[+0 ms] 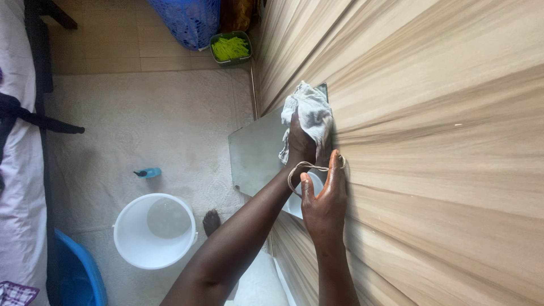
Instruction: The person wipes a wall-mounted mirror with a cloth, then dips the cloth into a bucket of water, wrings it out, and resumes wiping the mirror surface.
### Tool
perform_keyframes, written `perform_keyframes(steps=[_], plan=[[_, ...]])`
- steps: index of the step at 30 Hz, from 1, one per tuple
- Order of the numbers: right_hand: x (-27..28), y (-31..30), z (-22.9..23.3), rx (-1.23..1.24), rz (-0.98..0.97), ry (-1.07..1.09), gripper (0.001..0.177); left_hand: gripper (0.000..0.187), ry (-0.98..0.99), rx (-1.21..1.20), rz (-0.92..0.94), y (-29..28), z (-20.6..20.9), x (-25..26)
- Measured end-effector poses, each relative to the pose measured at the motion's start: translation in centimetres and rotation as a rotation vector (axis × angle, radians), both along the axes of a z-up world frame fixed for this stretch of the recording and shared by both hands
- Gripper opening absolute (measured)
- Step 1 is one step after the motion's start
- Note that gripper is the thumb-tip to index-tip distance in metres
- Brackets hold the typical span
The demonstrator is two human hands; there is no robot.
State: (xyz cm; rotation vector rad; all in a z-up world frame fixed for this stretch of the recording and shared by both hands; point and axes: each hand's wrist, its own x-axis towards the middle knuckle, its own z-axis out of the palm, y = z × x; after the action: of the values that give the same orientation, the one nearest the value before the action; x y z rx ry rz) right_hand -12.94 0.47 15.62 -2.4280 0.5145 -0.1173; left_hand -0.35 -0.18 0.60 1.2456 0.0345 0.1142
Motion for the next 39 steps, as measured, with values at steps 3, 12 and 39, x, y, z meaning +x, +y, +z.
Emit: perform_keyframes(steps=[3, 12, 39], plan=[[-0.1, -0.2, -0.3, 0.085, 0.014, -0.103, 0.076, 0.028, -0.059, 0.147, 0.055, 1.6, 0.8, 0.0], [-0.5, 0.3, -1.4, -0.157, 0.103, -0.194, 0.082, 0.018, -0.078, 0.098, 0.118, 8.0, 2.5, 0.5], [3.4, -5.0, -12.8, 1.006, -0.002, 0.139, 0.083, 0.054, -0.042, -0.064, -0.099, 6.0, -1.0, -8.3]])
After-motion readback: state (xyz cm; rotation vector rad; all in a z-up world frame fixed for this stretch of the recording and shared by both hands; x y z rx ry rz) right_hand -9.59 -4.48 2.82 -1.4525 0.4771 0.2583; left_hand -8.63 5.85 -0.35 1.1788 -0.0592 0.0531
